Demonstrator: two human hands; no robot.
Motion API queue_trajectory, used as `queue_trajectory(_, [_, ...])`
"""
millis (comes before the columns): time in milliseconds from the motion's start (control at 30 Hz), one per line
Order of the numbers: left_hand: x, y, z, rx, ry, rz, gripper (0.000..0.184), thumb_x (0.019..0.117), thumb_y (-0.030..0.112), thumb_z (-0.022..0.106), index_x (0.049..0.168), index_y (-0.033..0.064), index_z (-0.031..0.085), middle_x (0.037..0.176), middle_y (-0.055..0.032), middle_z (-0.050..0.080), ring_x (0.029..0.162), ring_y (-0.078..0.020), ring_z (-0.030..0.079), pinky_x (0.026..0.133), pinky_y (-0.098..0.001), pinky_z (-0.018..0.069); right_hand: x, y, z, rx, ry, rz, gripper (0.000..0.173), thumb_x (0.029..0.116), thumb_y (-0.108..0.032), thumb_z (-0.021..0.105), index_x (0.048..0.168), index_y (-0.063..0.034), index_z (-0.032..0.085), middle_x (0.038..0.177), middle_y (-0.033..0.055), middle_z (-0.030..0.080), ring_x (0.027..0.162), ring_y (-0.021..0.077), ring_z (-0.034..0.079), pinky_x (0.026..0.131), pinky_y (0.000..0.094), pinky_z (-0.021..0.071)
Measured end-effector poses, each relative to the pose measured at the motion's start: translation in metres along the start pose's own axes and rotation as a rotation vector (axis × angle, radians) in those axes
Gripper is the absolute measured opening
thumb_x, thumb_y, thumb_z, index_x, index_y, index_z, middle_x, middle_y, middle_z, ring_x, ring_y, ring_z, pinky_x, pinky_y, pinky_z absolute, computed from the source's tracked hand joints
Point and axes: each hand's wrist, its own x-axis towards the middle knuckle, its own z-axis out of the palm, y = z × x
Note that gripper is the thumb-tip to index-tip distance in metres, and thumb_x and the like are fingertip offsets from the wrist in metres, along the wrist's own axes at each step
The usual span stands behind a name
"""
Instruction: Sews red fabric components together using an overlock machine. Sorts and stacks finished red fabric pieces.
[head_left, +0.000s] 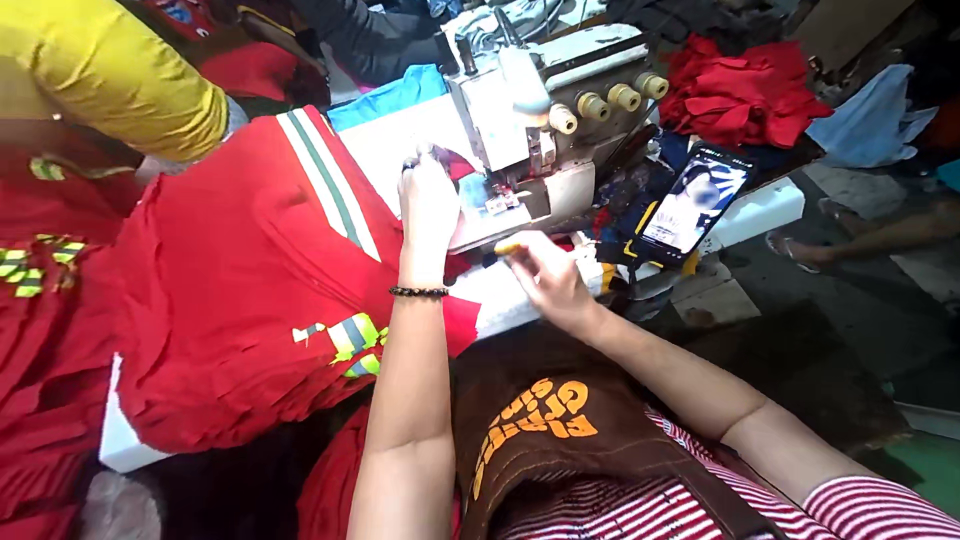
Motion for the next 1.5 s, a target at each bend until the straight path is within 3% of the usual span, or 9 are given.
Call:
queue_trajectory(100, [-0.028, -0.018, -0.006, -0.034, 0.081, 0.070, 0.036, 0.1053, 0.014, 0.050, 0.135, -0.0042, 0.056, 0.129, -0.0275, 0.062, 0.126, -0.0445, 0.058, 0.109, -0.0585, 0.0421, -0.029, -0.006, 0.035, -0.062, -0.221, -0.406, 0.012, 0.0970, -0.005, 0.063, 0.099, -0.0062, 0.075, 0.089, 0.0091, 0.073, 0.086, 0.0227, 0.071, 0.078, 0.0383, 0.0596])
queue_trajectory(300, [-0.114, -0.056, -0.015, -0.229, 0.373, 0.172, 0.033, 0.1025, 0.014, 0.059, 0.133, 0.0023, 0.063, 0.135, -0.0165, 0.064, 0.131, -0.0307, 0.057, 0.111, -0.0478, 0.0455, -0.047, 0.002, 0.086, -0.167, -0.586, -0.875, 0.022, 0.1007, -0.001, 0.050, 0.102, -0.0069, 0.072, 0.102, 0.0103, 0.071, 0.107, 0.0287, 0.065, 0.096, 0.0424, 0.0495])
queue_trajectory(567, [-0.211, -0.100, -0.016, -0.621, 0.423, 0.060, 0.025, 0.0943, -0.004, 0.054, 0.115, -0.0172, 0.058, 0.113, -0.0177, 0.068, 0.108, -0.0126, 0.066, 0.096, -0.0274, 0.0543, -0.032, -0.011, 0.068, -0.012, -0.533, -0.723, 0.020, 0.0996, 0.002, 0.053, 0.105, -0.0032, 0.071, 0.090, 0.0133, 0.069, 0.089, 0.0299, 0.069, 0.081, 0.0398, 0.0558])
queue_trajectory(767, [-0.228, -0.103, -0.017, -0.796, 0.432, -0.043, 0.026, 0.0925, -0.008, 0.055, 0.118, -0.0131, 0.055, 0.112, -0.0086, 0.069, 0.105, -0.0095, 0.068, 0.093, -0.0258, 0.0569, -0.022, -0.014, 0.062, 0.038, -0.718, -0.591, 0.020, 0.1011, 0.003, 0.050, 0.107, -0.0027, 0.069, 0.100, 0.0159, 0.069, 0.105, 0.0342, 0.067, 0.095, 0.0440, 0.0523])
queue_trajectory(867, [-0.225, -0.088, -0.028, -0.908, 0.340, -0.142, 0.012, 0.1017, 0.001, 0.052, 0.102, -0.0006, 0.063, 0.086, 0.0009, 0.075, 0.079, -0.0083, 0.074, 0.073, -0.0252, 0.0624, 0.000, -0.015, 0.061, 0.074, -0.694, -0.483, 0.023, 0.1009, 0.001, 0.049, 0.110, -0.0049, 0.069, 0.099, 0.0137, 0.068, 0.099, 0.0305, 0.066, 0.090, 0.0413, 0.0521])
queue_trajectory(933, [-0.219, -0.081, -0.033, -0.978, 0.131, -0.177, 0.036, 0.1093, 0.014, 0.038, 0.093, 0.0028, 0.068, 0.075, 0.0002, 0.076, 0.065, -0.0106, 0.073, 0.061, -0.0257, 0.0621, 0.022, -0.027, 0.052, 0.144, -0.536, -0.423, 0.023, 0.0999, 0.004, 0.051, 0.110, -0.0022, 0.070, 0.101, 0.0147, 0.069, 0.099, 0.0299, 0.067, 0.091, 0.0411, 0.0530])
queue_trajectory(1067, [-0.181, -0.070, -0.036, -1.209, -0.052, -0.177, 0.053, 0.1115, 0.043, 0.020, 0.112, 0.0071, 0.059, 0.086, -0.0014, 0.077, 0.070, -0.0149, 0.075, 0.060, -0.0313, 0.0637, 0.045, -0.057, 0.032, 0.328, -0.234, -0.464, 0.019, 0.0952, 0.009, 0.057, 0.107, 0.0043, 0.071, 0.099, 0.0163, 0.072, 0.097, 0.0260, 0.070, 0.093, 0.0378, 0.0553])
queue_trajectory(1200, [-0.127, -0.059, -0.053, -1.305, 0.221, -0.239, 0.034, 0.1129, 0.024, 0.033, 0.119, 0.0047, 0.059, 0.102, -0.0031, 0.077, 0.092, -0.0127, 0.075, 0.079, -0.0301, 0.0635, 0.024, -0.086, 0.005, 0.460, -0.256, -0.512, 0.019, 0.0938, 0.010, 0.058, 0.102, 0.0026, 0.074, 0.097, 0.0161, 0.072, 0.095, 0.0259, 0.070, 0.089, 0.0390, 0.0560])
queue_trajectory(1500, [-0.082, -0.078, -0.038, -1.323, 0.503, -0.404, 0.017, 0.1047, 0.012, 0.054, 0.119, 0.0039, 0.059, 0.100, -0.0012, 0.069, 0.089, -0.0090, 0.070, 0.081, -0.0295, 0.0595, -0.020, -0.105, -0.105, 0.591, -0.783, -0.524, 0.013, 0.0968, -0.002, 0.063, 0.100, -0.0051, 0.076, 0.094, 0.0084, 0.073, 0.089, 0.0170, 0.071, 0.080, 0.0336, 0.0580])
